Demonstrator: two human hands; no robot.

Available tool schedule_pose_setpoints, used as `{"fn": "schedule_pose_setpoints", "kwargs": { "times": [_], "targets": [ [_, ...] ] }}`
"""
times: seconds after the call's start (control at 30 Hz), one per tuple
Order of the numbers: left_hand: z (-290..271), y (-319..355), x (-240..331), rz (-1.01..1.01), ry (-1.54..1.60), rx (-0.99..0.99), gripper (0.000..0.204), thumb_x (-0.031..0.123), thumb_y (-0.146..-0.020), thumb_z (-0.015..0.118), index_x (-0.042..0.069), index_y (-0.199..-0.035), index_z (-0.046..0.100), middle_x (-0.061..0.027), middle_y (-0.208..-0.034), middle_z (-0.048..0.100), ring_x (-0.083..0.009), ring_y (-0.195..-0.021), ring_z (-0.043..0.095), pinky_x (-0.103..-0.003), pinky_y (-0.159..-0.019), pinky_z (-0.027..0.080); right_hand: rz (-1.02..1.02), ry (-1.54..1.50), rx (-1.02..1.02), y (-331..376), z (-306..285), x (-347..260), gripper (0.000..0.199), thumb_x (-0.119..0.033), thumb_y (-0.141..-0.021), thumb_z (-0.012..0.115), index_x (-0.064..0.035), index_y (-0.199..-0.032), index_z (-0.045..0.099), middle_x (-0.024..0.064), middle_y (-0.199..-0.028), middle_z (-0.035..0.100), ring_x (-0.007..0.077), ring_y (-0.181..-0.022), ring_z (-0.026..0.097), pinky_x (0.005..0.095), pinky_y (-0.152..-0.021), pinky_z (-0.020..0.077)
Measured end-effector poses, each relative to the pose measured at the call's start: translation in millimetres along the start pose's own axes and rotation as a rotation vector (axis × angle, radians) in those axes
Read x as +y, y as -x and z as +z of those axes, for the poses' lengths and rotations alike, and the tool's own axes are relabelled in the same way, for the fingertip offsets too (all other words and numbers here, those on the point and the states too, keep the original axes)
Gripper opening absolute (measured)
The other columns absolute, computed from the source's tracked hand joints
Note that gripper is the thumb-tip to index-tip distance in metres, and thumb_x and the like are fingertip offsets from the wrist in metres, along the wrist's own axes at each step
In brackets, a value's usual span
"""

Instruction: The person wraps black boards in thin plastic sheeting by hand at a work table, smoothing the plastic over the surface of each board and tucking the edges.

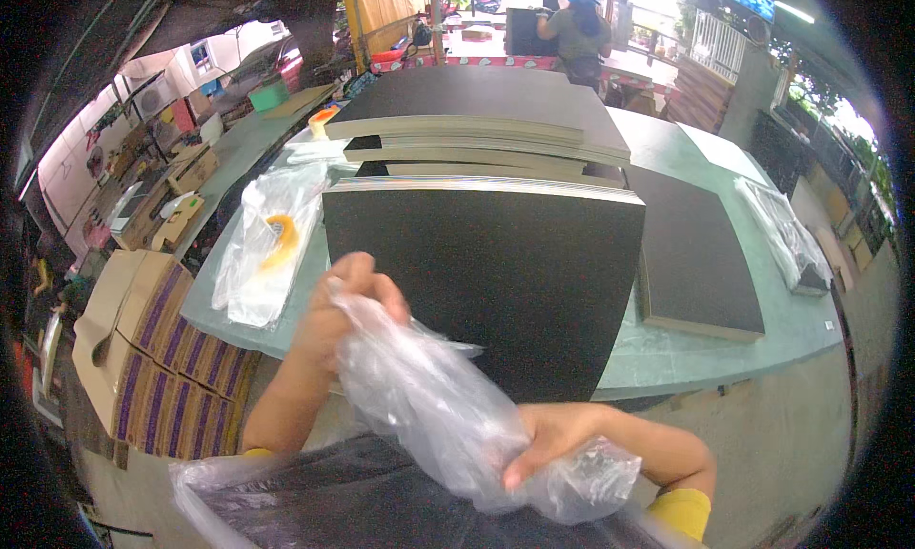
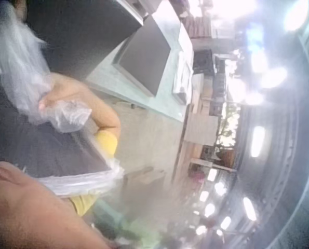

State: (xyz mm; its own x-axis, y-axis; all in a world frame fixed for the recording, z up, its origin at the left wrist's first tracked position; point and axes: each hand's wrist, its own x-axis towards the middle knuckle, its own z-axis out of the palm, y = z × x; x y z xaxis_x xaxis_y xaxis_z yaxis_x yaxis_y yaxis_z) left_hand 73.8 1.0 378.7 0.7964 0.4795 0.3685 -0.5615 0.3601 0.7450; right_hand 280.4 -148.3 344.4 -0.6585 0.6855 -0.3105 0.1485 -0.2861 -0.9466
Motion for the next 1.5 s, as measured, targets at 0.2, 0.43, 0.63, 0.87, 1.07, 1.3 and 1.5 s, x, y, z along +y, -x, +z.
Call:
{"fn": "schedule_pose_setpoints", "kwargs": {
  "times": [0.2, 0.43, 0.63, 0.87, 1.07, 1.3, 1.5],
  "targets": [
    [-26, 6, -3, -0.219, -0.721, -0.036, 0.017, 0.013, -0.076, 0.062, 0.007, -0.074, 0.047, -0.0025, -0.066, 0.053, -0.0076, -0.062, 0.048, -0.022, -0.057, 0.040, -0.794, 0.031, 0.888, 24, -42, -21, 0.027, -0.025, -0.085, 0.051, -0.0068, -0.065, 0.057, 0.0080, -0.077, 0.058, 0.0150, -0.073, 0.056, 0.0287, -0.070, 0.0448],
    [-27, -2, -22, -0.117, -0.888, 0.118, 0.011, 0.010, -0.074, 0.062, 0.002, -0.079, 0.057, -0.0045, -0.081, 0.058, -0.0081, -0.074, 0.052, -0.022, -0.067, 0.042, -0.613, 0.143, 0.881, 5, -38, -24, 0.036, -0.022, -0.079, 0.059, -0.0035, -0.108, 0.048, 0.0093, -0.099, 0.055, 0.0177, -0.088, 0.055, 0.0306, -0.078, 0.0427],
    [-18, 1, -22, -0.128, -1.031, 0.188, 0.013, 0.013, -0.077, 0.063, 0.001, -0.081, 0.059, -0.0030, -0.079, 0.059, -0.0082, -0.074, 0.053, -0.022, -0.067, 0.042, -0.331, 0.439, 0.877, 9, -41, -16, 0.014, -0.014, -0.080, 0.058, -0.0027, -0.088, 0.058, 0.0070, -0.079, 0.059, 0.0180, -0.079, 0.057, 0.0297, -0.076, 0.0437],
    [-23, -5, -38, -0.166, -0.884, 0.140, 0.021, 0.022, -0.081, 0.059, 0.001, -0.080, 0.059, -0.0015, -0.076, 0.059, -0.0071, -0.071, 0.051, -0.022, -0.065, 0.041, -0.724, 0.546, 1.064, -26, -33, -5, 0.026, -0.022, -0.078, 0.060, -0.0039, -0.095, 0.051, 0.0111, -0.094, 0.056, 0.0205, -0.090, 0.054, 0.0315, -0.081, 0.0416],
    [-17, 5, -42, -0.244, -0.821, 0.074, 0.019, 0.020, -0.081, 0.059, 0.001, -0.082, 0.060, -0.0007, -0.077, 0.057, -0.0083, -0.071, 0.051, -0.023, -0.065, 0.041, -0.536, 0.253, 0.953, -22, -32, -15, 0.034, -0.031, -0.086, 0.048, 0.0000, -0.074, 0.056, 0.0091, -0.087, 0.058, 0.0151, -0.077, 0.055, 0.0272, -0.069, 0.0434],
    [-18, 4, -38, -0.209, -0.251, 0.087, 0.018, 0.019, -0.083, 0.054, 0.001, -0.079, 0.057, -0.0013, -0.076, 0.055, -0.0080, -0.064, 0.050, -0.022, -0.062, 0.041, -0.273, 0.101, 0.260, -28, -2, 5, 0.041, -0.043, -0.080, 0.056, -0.0019, -0.084, 0.057, -0.0009, -0.069, 0.051, 0.0081, -0.066, 0.048, 0.0255, -0.058, 0.0403],
    [-24, 11, -46, -0.261, -0.607, 0.045, 0.024, 0.029, -0.084, 0.055, 0.007, -0.074, 0.050, 0.0016, -0.069, 0.051, -0.0050, -0.061, 0.046, -0.020, -0.056, 0.038, -0.479, -0.208, 0.717, -20, -25, -15, 0.040, -0.041, -0.082, 0.053, -0.0015, -0.080, 0.060, 0.0062, -0.080, 0.056, 0.0113, -0.069, 0.054, 0.0227, -0.059, 0.0418]
  ]
}}
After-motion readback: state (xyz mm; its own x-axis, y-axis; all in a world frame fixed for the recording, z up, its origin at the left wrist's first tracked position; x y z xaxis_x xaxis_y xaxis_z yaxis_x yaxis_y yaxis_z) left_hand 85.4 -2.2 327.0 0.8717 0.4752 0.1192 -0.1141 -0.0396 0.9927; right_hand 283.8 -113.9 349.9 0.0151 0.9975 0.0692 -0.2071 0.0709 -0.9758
